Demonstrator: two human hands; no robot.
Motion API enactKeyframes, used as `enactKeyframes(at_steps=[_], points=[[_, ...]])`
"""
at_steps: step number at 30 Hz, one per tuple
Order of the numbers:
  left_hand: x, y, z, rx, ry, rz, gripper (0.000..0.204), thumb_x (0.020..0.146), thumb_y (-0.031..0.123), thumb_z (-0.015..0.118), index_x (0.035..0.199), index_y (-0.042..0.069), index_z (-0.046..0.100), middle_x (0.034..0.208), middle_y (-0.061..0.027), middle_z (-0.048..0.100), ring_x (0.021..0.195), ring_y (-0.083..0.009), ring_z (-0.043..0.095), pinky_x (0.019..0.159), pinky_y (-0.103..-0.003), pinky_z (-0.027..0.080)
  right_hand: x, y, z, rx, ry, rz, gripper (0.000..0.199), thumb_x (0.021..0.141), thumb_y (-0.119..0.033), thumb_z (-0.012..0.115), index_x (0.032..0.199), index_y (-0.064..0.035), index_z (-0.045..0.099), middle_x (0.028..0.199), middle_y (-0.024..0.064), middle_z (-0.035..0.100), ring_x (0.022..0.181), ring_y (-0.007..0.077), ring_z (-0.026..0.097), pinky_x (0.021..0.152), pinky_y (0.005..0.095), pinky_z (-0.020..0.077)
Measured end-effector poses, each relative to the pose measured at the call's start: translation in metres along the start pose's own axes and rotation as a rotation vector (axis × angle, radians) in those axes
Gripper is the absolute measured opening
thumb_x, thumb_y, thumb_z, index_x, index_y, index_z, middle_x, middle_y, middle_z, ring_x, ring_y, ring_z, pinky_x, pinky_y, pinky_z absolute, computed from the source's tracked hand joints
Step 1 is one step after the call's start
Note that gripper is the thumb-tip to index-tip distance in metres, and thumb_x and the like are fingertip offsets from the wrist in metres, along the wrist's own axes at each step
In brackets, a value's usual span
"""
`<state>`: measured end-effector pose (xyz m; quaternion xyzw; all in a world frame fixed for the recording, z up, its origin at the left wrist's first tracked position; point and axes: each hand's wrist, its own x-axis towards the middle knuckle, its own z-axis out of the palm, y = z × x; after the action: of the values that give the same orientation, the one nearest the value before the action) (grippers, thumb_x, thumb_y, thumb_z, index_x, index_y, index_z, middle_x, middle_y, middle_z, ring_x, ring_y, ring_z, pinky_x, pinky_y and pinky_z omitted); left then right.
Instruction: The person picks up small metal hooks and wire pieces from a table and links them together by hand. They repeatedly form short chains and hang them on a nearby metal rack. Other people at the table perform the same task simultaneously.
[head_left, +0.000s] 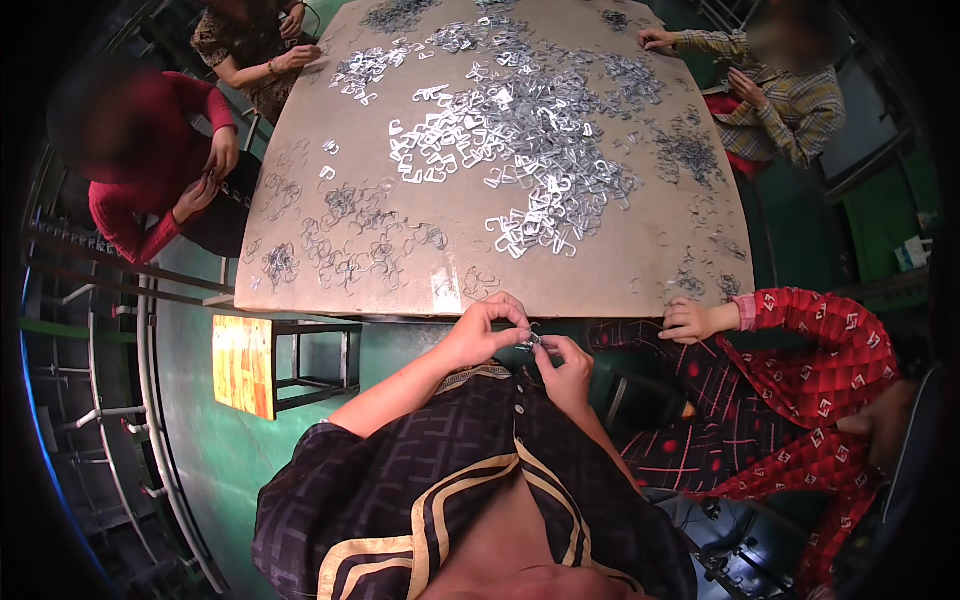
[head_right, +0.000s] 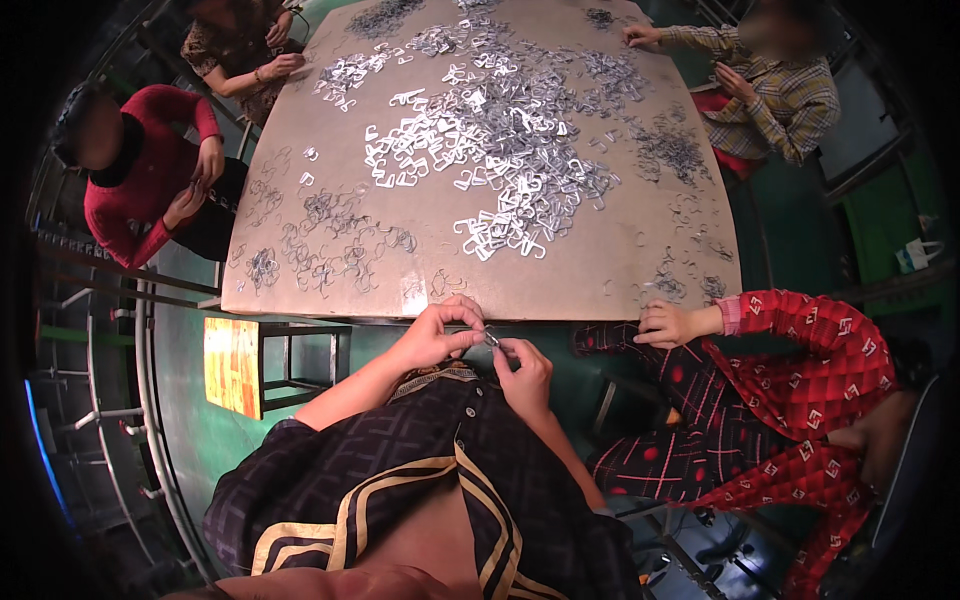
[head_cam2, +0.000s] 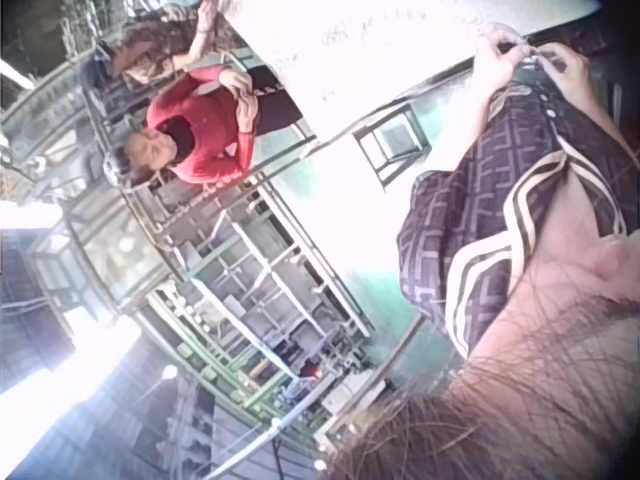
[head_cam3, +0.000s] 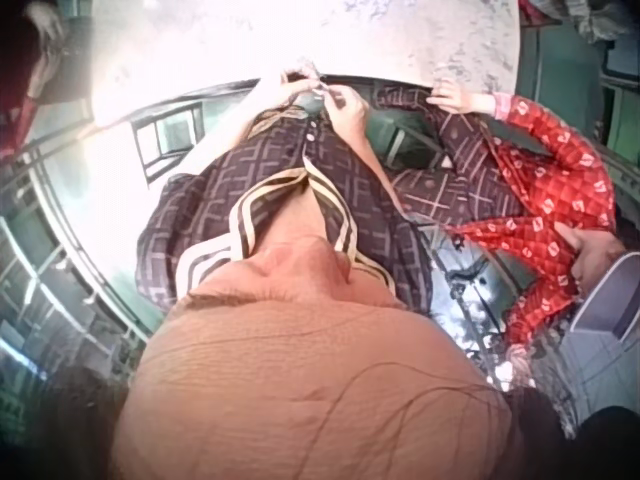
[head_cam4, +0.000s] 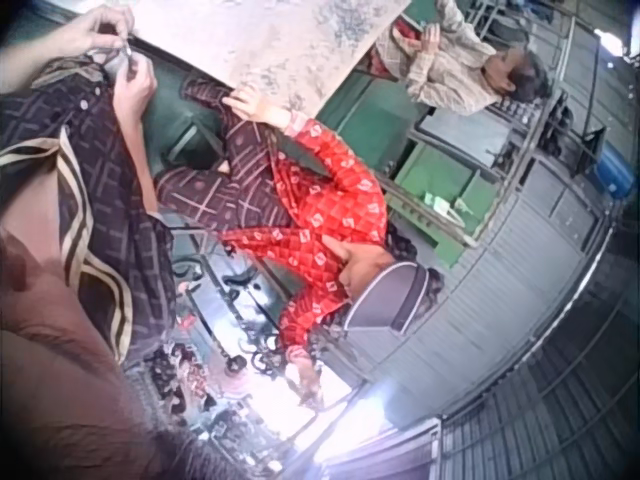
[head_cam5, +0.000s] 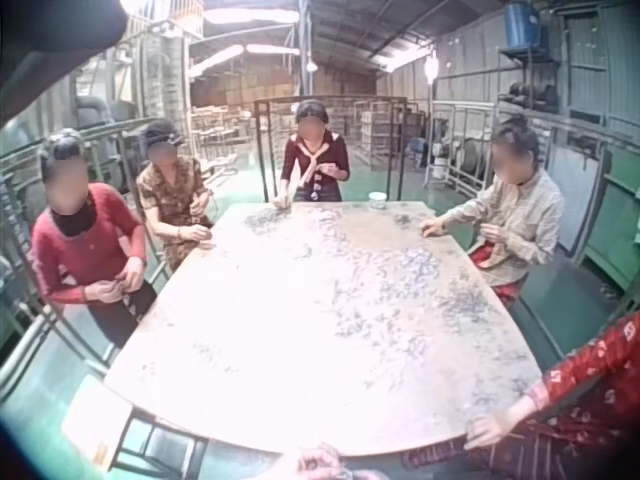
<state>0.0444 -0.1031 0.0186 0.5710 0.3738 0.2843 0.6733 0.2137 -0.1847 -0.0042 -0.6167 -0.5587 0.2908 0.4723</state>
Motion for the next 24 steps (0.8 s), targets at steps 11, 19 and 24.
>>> enactKeyframes(at_steps=[11,19,24], points=[[-0.017,-0.018,0.012,-0.043,0.06,0.124,0.009,0.088,0.005,0.061,0.095,0.0,0.058,0.097,-0.01,0.066,0.095,-0.016,0.061,0.088,-0.03,0.046,0.012,0.001,-0.005,0.039,-0.038,-0.159,0.007,0.078,-0.002,0.069,0.083,0.0015,0.065,0.073,0.0103,0.064,0.06,0.0165,0.064,0.054,0.0275,0.0488],[-0.026,-0.002,0.014,0.126,-0.05,0.165,0.006,0.09,0.004,0.057,0.094,-0.001,0.055,0.093,-0.0121,0.067,0.092,-0.0212,0.065,0.083,-0.032,0.049,0.131,0.093,0.015,-0.473,0.075,-0.046,0.034,0.078,-0.017,0.073,0.106,-0.0021,0.063,0.093,0.0175,0.064,0.085,0.0327,0.062,0.073,0.0408,0.0491],[-0.032,-0.011,0.013,0.194,-0.066,0.21,0.006,0.091,0.004,0.058,0.093,0.002,0.053,0.095,-0.0096,0.066,0.094,-0.0211,0.063,0.084,-0.033,0.047,0.163,0.089,0.038,-0.585,-0.021,0.031,0.032,0.076,-0.015,0.071,0.102,0.0009,0.061,0.091,0.0202,0.066,0.084,0.0374,0.064,0.073,0.0448,0.0502]])
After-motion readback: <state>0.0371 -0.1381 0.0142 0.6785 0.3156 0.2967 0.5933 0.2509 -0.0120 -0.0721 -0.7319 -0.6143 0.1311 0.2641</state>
